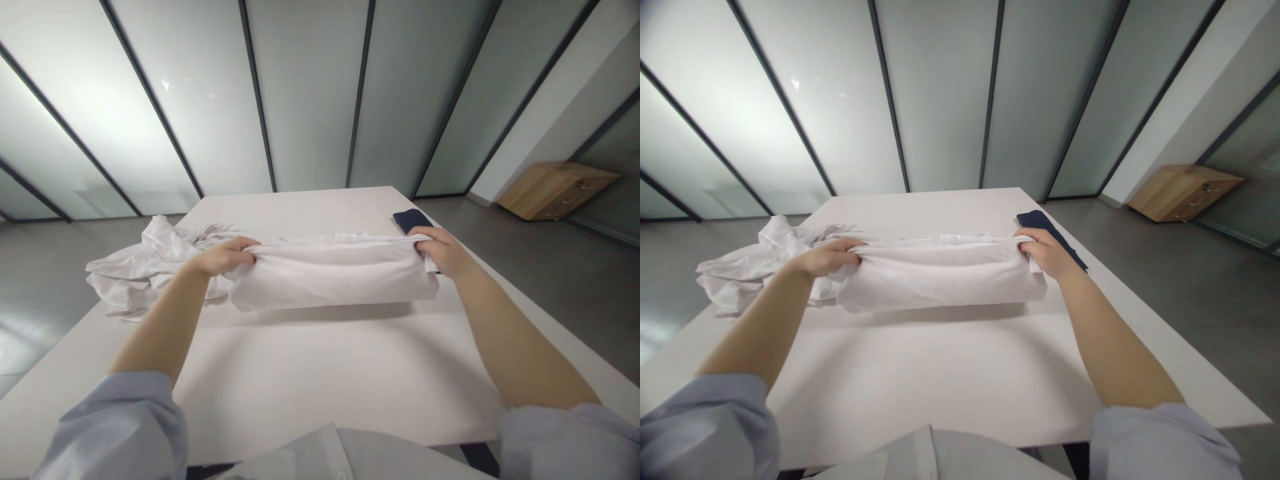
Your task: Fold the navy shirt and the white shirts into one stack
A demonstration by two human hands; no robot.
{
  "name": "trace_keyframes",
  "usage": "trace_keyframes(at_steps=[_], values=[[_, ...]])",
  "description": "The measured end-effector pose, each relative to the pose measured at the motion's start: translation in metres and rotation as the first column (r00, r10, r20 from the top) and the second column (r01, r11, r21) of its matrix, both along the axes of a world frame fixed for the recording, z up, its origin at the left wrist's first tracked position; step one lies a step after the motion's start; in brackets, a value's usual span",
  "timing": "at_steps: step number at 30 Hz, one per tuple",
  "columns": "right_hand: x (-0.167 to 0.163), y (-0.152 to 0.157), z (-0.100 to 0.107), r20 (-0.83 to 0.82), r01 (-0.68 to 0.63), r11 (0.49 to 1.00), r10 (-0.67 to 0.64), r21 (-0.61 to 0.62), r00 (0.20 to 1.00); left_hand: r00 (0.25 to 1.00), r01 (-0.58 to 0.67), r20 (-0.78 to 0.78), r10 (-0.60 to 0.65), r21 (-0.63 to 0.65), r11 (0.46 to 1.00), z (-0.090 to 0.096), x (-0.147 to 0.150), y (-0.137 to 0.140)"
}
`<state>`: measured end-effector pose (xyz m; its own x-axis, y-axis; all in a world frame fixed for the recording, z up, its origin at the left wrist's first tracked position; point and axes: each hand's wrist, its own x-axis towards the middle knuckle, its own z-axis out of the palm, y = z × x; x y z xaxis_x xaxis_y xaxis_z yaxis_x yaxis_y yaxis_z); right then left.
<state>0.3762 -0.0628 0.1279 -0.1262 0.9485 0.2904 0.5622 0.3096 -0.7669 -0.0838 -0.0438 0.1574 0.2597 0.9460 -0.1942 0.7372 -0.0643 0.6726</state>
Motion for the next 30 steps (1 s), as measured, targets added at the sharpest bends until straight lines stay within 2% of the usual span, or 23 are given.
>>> trace_keyframes(at_steps=[3,5,7,9,13,18,22,24,26,28,29,30], values=[[-0.007,0.034,0.007,-0.006,0.074,0.993,-0.074,0.095,0.997,1.000,-0.011,0.012,0.010,0.092,0.996,0.005,0.005,0.037],[-0.009,0.063,0.006,0.011,0.137,0.986,-0.139,0.098,0.990,1.000,-0.016,-0.015,0.019,0.146,0.989,0.001,0.010,0.068],[-0.010,0.093,-0.001,0.064,0.199,0.977,-0.204,0.078,0.977,0.998,-0.035,-0.052,0.046,0.179,0.983,-0.009,0.016,0.098],[-0.010,0.121,-0.010,0.155,0.225,0.972,-0.232,0.062,0.960,0.981,-0.098,-0.141,0.135,0.243,0.965,-0.024,0.022,0.125],[-0.015,0.161,-0.033,0.415,0.256,0.966,-0.221,-0.031,0.883,0.893,-0.186,-0.341,0.295,0.318,0.930,-0.056,0.037,0.157],[-0.026,0.180,-0.057,0.610,0.275,0.960,-0.190,-0.048,0.770,0.818,-0.269,-0.441,0.369,0.275,0.923,-0.088,0.049,0.167],[-0.027,0.183,-0.068,0.627,0.361,0.929,-0.231,-0.086,0.744,0.789,-0.326,-0.462,0.404,0.242,0.914,-0.102,0.052,0.162],[-0.023,0.183,-0.071,0.588,0.449,0.889,-0.315,-0.093,0.745,0.790,-0.350,-0.437,0.429,0.254,0.902,-0.105,0.050,0.159],[-0.017,0.183,-0.071,0.511,0.568,0.821,-0.467,-0.052,0.722,0.785,-0.406,-0.367,0.499,0.304,0.862,-0.103,0.046,0.157],[-0.013,0.182,-0.070,0.404,0.660,0.750,-0.620,0.051,0.673,0.755,-0.492,-0.261,0.601,0.379,0.784,-0.099,0.043,0.156],[-0.013,0.182,-0.069,0.356,0.672,0.731,-0.663,0.119,0.659,0.736,-0.527,-0.209,0.644,0.421,0.738,-0.097,0.043,0.157],[-0.015,0.181,-0.068,0.327,0.653,0.734,-0.673,0.187,0.664,0.725,-0.541,-0.169,0.668,0.460,0.704,-0.095,0.045,0.157]])
